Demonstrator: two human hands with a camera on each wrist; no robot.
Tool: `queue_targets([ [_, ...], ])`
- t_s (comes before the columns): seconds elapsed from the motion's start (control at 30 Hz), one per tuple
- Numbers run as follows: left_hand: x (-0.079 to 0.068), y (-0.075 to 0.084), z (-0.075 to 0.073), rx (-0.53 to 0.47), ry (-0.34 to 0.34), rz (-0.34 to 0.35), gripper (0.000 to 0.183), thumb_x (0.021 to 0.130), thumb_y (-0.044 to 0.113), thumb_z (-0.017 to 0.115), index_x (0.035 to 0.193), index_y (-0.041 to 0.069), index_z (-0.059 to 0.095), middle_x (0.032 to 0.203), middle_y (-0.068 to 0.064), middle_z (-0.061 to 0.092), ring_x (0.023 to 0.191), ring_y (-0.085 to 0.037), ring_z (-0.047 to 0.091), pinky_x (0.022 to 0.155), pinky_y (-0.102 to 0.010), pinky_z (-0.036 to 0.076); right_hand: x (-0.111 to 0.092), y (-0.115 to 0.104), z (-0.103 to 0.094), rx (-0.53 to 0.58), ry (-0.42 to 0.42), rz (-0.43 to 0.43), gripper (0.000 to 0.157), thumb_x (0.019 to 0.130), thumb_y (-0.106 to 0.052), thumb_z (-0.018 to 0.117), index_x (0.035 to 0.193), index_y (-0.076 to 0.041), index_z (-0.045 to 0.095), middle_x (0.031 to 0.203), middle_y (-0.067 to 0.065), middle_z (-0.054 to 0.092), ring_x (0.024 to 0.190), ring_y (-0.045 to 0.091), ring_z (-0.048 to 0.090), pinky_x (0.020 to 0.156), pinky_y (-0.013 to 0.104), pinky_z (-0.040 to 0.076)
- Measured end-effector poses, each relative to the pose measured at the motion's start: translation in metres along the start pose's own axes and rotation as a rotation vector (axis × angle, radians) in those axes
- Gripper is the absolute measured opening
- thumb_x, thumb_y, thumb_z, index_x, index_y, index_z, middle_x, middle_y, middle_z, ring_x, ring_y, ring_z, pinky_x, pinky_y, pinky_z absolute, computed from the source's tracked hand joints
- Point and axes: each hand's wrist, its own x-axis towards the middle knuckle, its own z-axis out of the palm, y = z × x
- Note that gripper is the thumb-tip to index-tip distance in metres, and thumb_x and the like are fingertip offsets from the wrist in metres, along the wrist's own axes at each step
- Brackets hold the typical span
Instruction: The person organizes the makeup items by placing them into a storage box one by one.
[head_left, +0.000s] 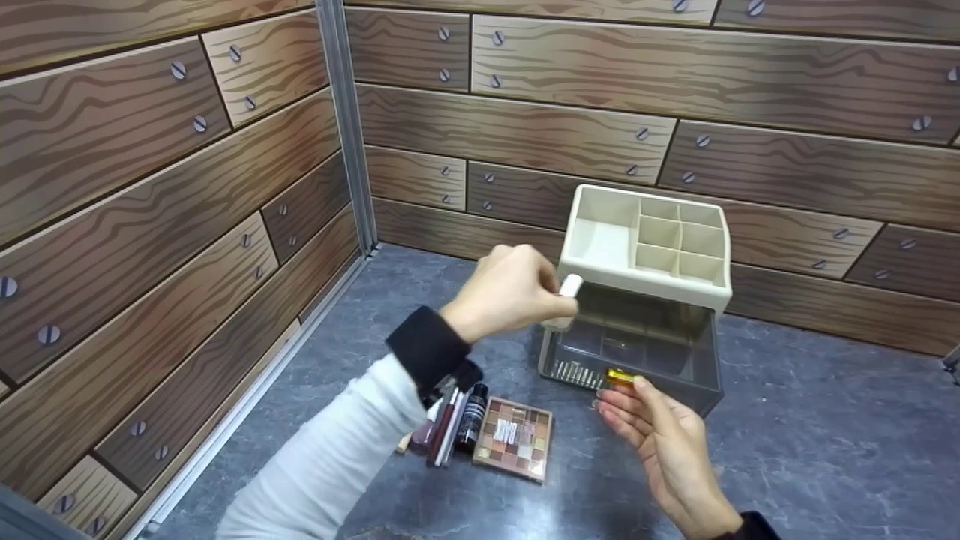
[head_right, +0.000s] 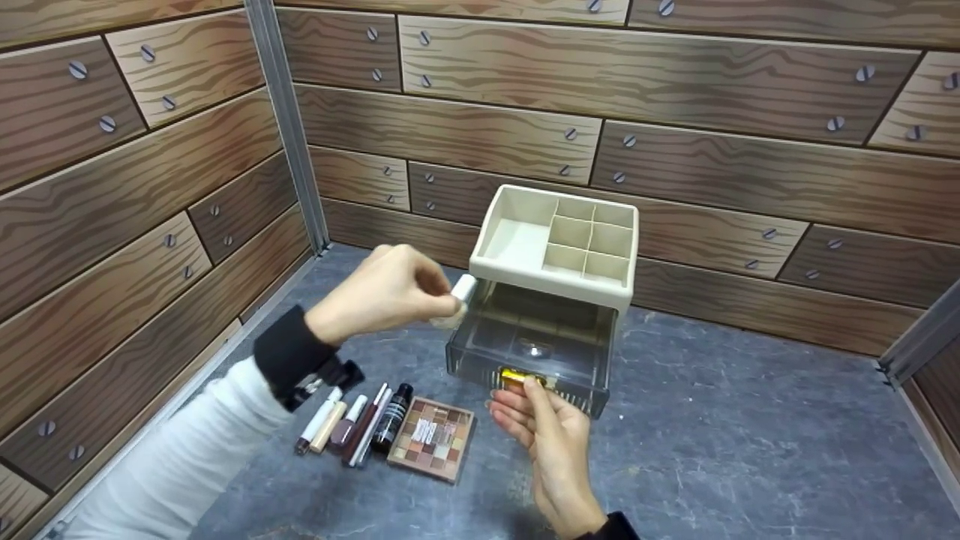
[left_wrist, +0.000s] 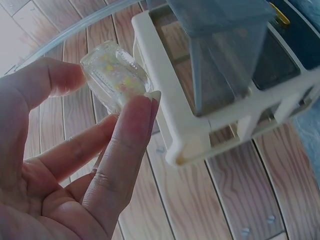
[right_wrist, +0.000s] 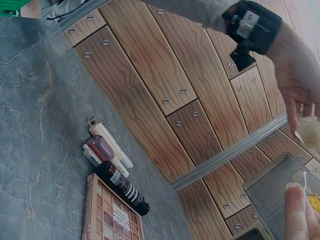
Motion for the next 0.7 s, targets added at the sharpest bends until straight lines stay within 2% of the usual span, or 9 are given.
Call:
queue_targets([
  [0.17, 0.014, 0.018, 0.014, 0.023, -0.04, 0.008, 0.027, 0.085, 0.032, 0.083, 0.064, 0.019, 0.071, 0.058, 0.006, 0.069, 0.042, -0.004, 0.046, 0.042, -0.019, 0.039, 0.0, 0.0, 0.001, 0.001, 0.01, 0.007, 0.029, 0.112, -0.021, 0.051, 0.105, -0.001, 0.072, 0.093, 0.011, 0.079, 0.09, 0.02, 0.079, 0.088, 0.028, 0.062],
  [0.37, 0.03, 0.033, 0.035, 0.089, -0.059, 0.013, 0.041, 0.085, 0.035, 0.082, 0.054, 0.023, 0.057, 0.045, 0.013, 0.051, 0.04, -0.003, 0.04, 0.042, -0.019, 0.036, 0.0, 0.001, 0.002, -0.01, 0.027, 0.013, 0.03, 0.111, -0.022, 0.052, 0.105, -0.001, 0.073, 0.093, 0.011, 0.079, 0.091, 0.02, 0.079, 0.088, 0.028, 0.062],
  [0.5, 0.039, 0.04, 0.049, 0.129, -0.069, 0.028, 0.05, 0.085, 0.037, 0.082, 0.052, 0.024, 0.047, 0.044, 0.013, 0.04, 0.04, -0.003, 0.035, 0.044, -0.02, 0.034, 0.0, 0.001, 0.003, -0.011, 0.04, 0.011, 0.03, 0.111, -0.022, 0.053, 0.106, 0.0, 0.073, 0.093, 0.012, 0.079, 0.091, 0.021, 0.079, 0.088, 0.029, 0.062],
  [0.7, 0.047, 0.048, 0.07, 0.184, -0.07, 0.01, 0.052, 0.083, 0.04, 0.084, 0.053, 0.022, 0.046, 0.045, 0.012, 0.039, 0.043, -0.006, 0.04, 0.048, -0.021, 0.039, -0.001, 0.002, 0.002, -0.008, 0.028, -0.006, 0.03, 0.111, -0.02, 0.052, 0.105, 0.0, 0.073, 0.093, 0.012, 0.079, 0.09, 0.021, 0.078, 0.088, 0.03, 0.062],
])
